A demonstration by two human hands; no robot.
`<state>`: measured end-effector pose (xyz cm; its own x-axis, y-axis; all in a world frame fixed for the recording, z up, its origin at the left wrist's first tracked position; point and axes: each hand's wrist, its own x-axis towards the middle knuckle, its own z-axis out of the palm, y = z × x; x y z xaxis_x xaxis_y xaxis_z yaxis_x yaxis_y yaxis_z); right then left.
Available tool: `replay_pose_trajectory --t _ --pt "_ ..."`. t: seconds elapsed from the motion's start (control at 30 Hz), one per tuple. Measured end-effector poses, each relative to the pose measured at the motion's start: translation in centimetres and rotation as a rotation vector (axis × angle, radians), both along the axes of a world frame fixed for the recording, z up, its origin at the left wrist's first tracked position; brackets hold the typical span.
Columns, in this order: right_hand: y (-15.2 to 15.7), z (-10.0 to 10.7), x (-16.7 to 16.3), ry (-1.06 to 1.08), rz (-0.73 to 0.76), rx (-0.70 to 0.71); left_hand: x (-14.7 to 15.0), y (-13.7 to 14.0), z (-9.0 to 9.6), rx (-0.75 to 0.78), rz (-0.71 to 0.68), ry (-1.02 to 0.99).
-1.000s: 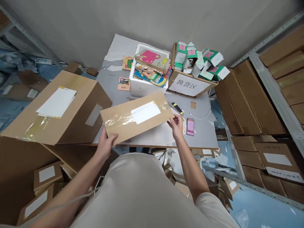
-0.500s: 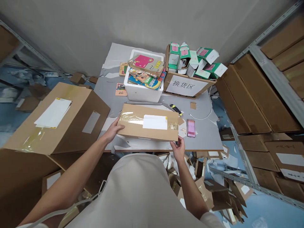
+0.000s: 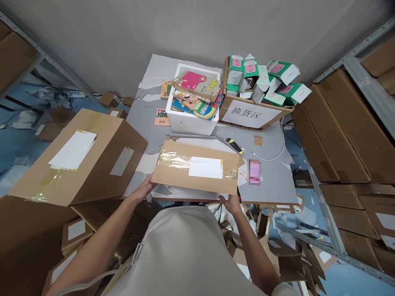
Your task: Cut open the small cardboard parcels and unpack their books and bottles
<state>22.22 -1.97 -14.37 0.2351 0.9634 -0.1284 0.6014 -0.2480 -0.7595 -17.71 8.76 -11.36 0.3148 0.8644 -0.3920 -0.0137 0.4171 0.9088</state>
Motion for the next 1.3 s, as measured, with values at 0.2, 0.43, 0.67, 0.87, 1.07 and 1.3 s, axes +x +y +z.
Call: replay_pose_trajectory --t 0.2,0.43,0.67,0.87,1.07,1.3 --pt "1.6 -0.5 -0.3 0.195 -0.048 -0.069 2.2 0.2 -1.6 0.098 0.113 0.255" --pt "3.9 3.6 1.0 0.073 -0.001 0.026 2.1 1.1 0.8 0.265 0.118 0.513" --pt "6.6 3.7 0.1 -0.119 0.004 -0.014 2.9 3.3 0.4 0.280 0.016 0.866" --pt "7.0 2.2 -0.3 0.036 -0.053 -0.008 3.0 4.2 -0.3 0.166 0.017 0.840" --pt "3.7 0.0 1.3 0.371 -0.128 -0.060 0.8 1.8 -2.5 0.054 0.191 0.436" --pt "-0.7 -1.4 0.7 0.366 -0.053 -0.131 -2.1 -3.1 -5.3 0.081 0.007 0.397"
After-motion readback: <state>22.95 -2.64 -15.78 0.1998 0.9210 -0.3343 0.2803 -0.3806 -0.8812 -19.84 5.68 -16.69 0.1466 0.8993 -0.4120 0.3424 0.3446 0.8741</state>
